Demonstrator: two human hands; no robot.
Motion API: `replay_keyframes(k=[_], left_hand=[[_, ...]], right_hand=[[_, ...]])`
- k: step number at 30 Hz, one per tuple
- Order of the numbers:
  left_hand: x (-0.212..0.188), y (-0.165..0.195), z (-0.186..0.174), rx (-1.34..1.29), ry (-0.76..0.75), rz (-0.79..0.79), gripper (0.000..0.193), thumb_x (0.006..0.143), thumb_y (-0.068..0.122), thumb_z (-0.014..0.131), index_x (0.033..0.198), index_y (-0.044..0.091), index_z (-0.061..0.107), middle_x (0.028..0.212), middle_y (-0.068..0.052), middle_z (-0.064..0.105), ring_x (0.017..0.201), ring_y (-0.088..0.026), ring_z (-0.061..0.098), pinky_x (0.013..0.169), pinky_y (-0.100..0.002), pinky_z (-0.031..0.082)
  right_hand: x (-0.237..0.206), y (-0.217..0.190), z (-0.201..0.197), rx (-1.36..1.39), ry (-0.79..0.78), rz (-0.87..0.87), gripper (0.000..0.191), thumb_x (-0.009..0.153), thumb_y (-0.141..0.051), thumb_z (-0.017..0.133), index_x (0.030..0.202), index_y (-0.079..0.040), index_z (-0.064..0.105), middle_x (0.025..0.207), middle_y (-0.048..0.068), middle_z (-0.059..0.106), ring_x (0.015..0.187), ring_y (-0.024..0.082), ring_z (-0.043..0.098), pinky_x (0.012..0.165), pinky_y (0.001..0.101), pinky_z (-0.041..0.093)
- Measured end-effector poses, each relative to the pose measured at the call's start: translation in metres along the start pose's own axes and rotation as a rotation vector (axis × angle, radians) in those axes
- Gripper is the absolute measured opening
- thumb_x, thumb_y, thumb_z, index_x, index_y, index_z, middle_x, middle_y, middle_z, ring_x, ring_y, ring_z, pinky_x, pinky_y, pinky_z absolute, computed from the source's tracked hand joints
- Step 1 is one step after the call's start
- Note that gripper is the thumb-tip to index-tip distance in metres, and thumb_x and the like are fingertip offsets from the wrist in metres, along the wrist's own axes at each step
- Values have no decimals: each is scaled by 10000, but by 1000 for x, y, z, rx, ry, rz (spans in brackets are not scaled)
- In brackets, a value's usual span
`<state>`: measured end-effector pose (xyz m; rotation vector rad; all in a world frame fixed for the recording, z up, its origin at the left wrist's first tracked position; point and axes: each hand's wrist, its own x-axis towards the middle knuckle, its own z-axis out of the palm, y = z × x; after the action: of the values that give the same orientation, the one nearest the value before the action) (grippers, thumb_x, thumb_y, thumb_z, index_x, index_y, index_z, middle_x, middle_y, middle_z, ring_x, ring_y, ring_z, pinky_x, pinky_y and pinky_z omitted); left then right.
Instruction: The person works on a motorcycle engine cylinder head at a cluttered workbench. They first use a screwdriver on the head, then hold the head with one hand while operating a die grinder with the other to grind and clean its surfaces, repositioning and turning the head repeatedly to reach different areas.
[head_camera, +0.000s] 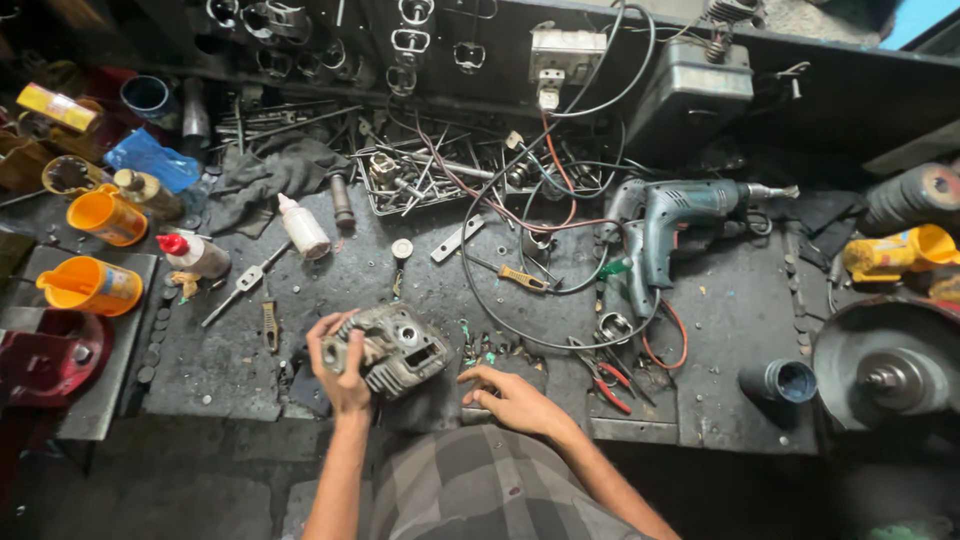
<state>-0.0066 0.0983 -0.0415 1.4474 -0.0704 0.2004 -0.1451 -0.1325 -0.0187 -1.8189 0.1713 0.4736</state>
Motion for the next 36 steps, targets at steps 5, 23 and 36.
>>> replay_keyframes(k=[5, 23, 36], left_hand=[[10, -2, 5, -178, 63, -47, 402, 1008, 190, 616, 1327, 4, 460, 1264, -196, 676, 1149, -250, 633, 1075, -349, 470], [0, -3, 23, 75, 30, 154, 498, 941, 193, 686, 1335, -24, 474, 1354, -141, 552, 1241, -230, 550, 1124, -362, 424], [6, -8, 20, 106, 52, 134, 479, 935, 169, 689, 1331, -29, 503, 1346, -153, 569, 1228, -233, 559, 1115, -361, 434]], right_hand=[[-3, 6, -1, 5, 56, -52, 385, 950, -114, 554, 1331, -115, 610, 1021, 36, 769, 908, 127, 648, 850, 319, 526], [55, 29, -85, -839, 862, -261, 497, 824, -67, 677, 1318, -38, 629, 1160, 147, 643, 1003, 344, 581, 849, 453, 468], [5, -27, -142, -63, 1096, -542, 232, 987, -7, 725, 1210, -20, 665, 1084, 79, 669, 941, 175, 696, 821, 327, 598]])
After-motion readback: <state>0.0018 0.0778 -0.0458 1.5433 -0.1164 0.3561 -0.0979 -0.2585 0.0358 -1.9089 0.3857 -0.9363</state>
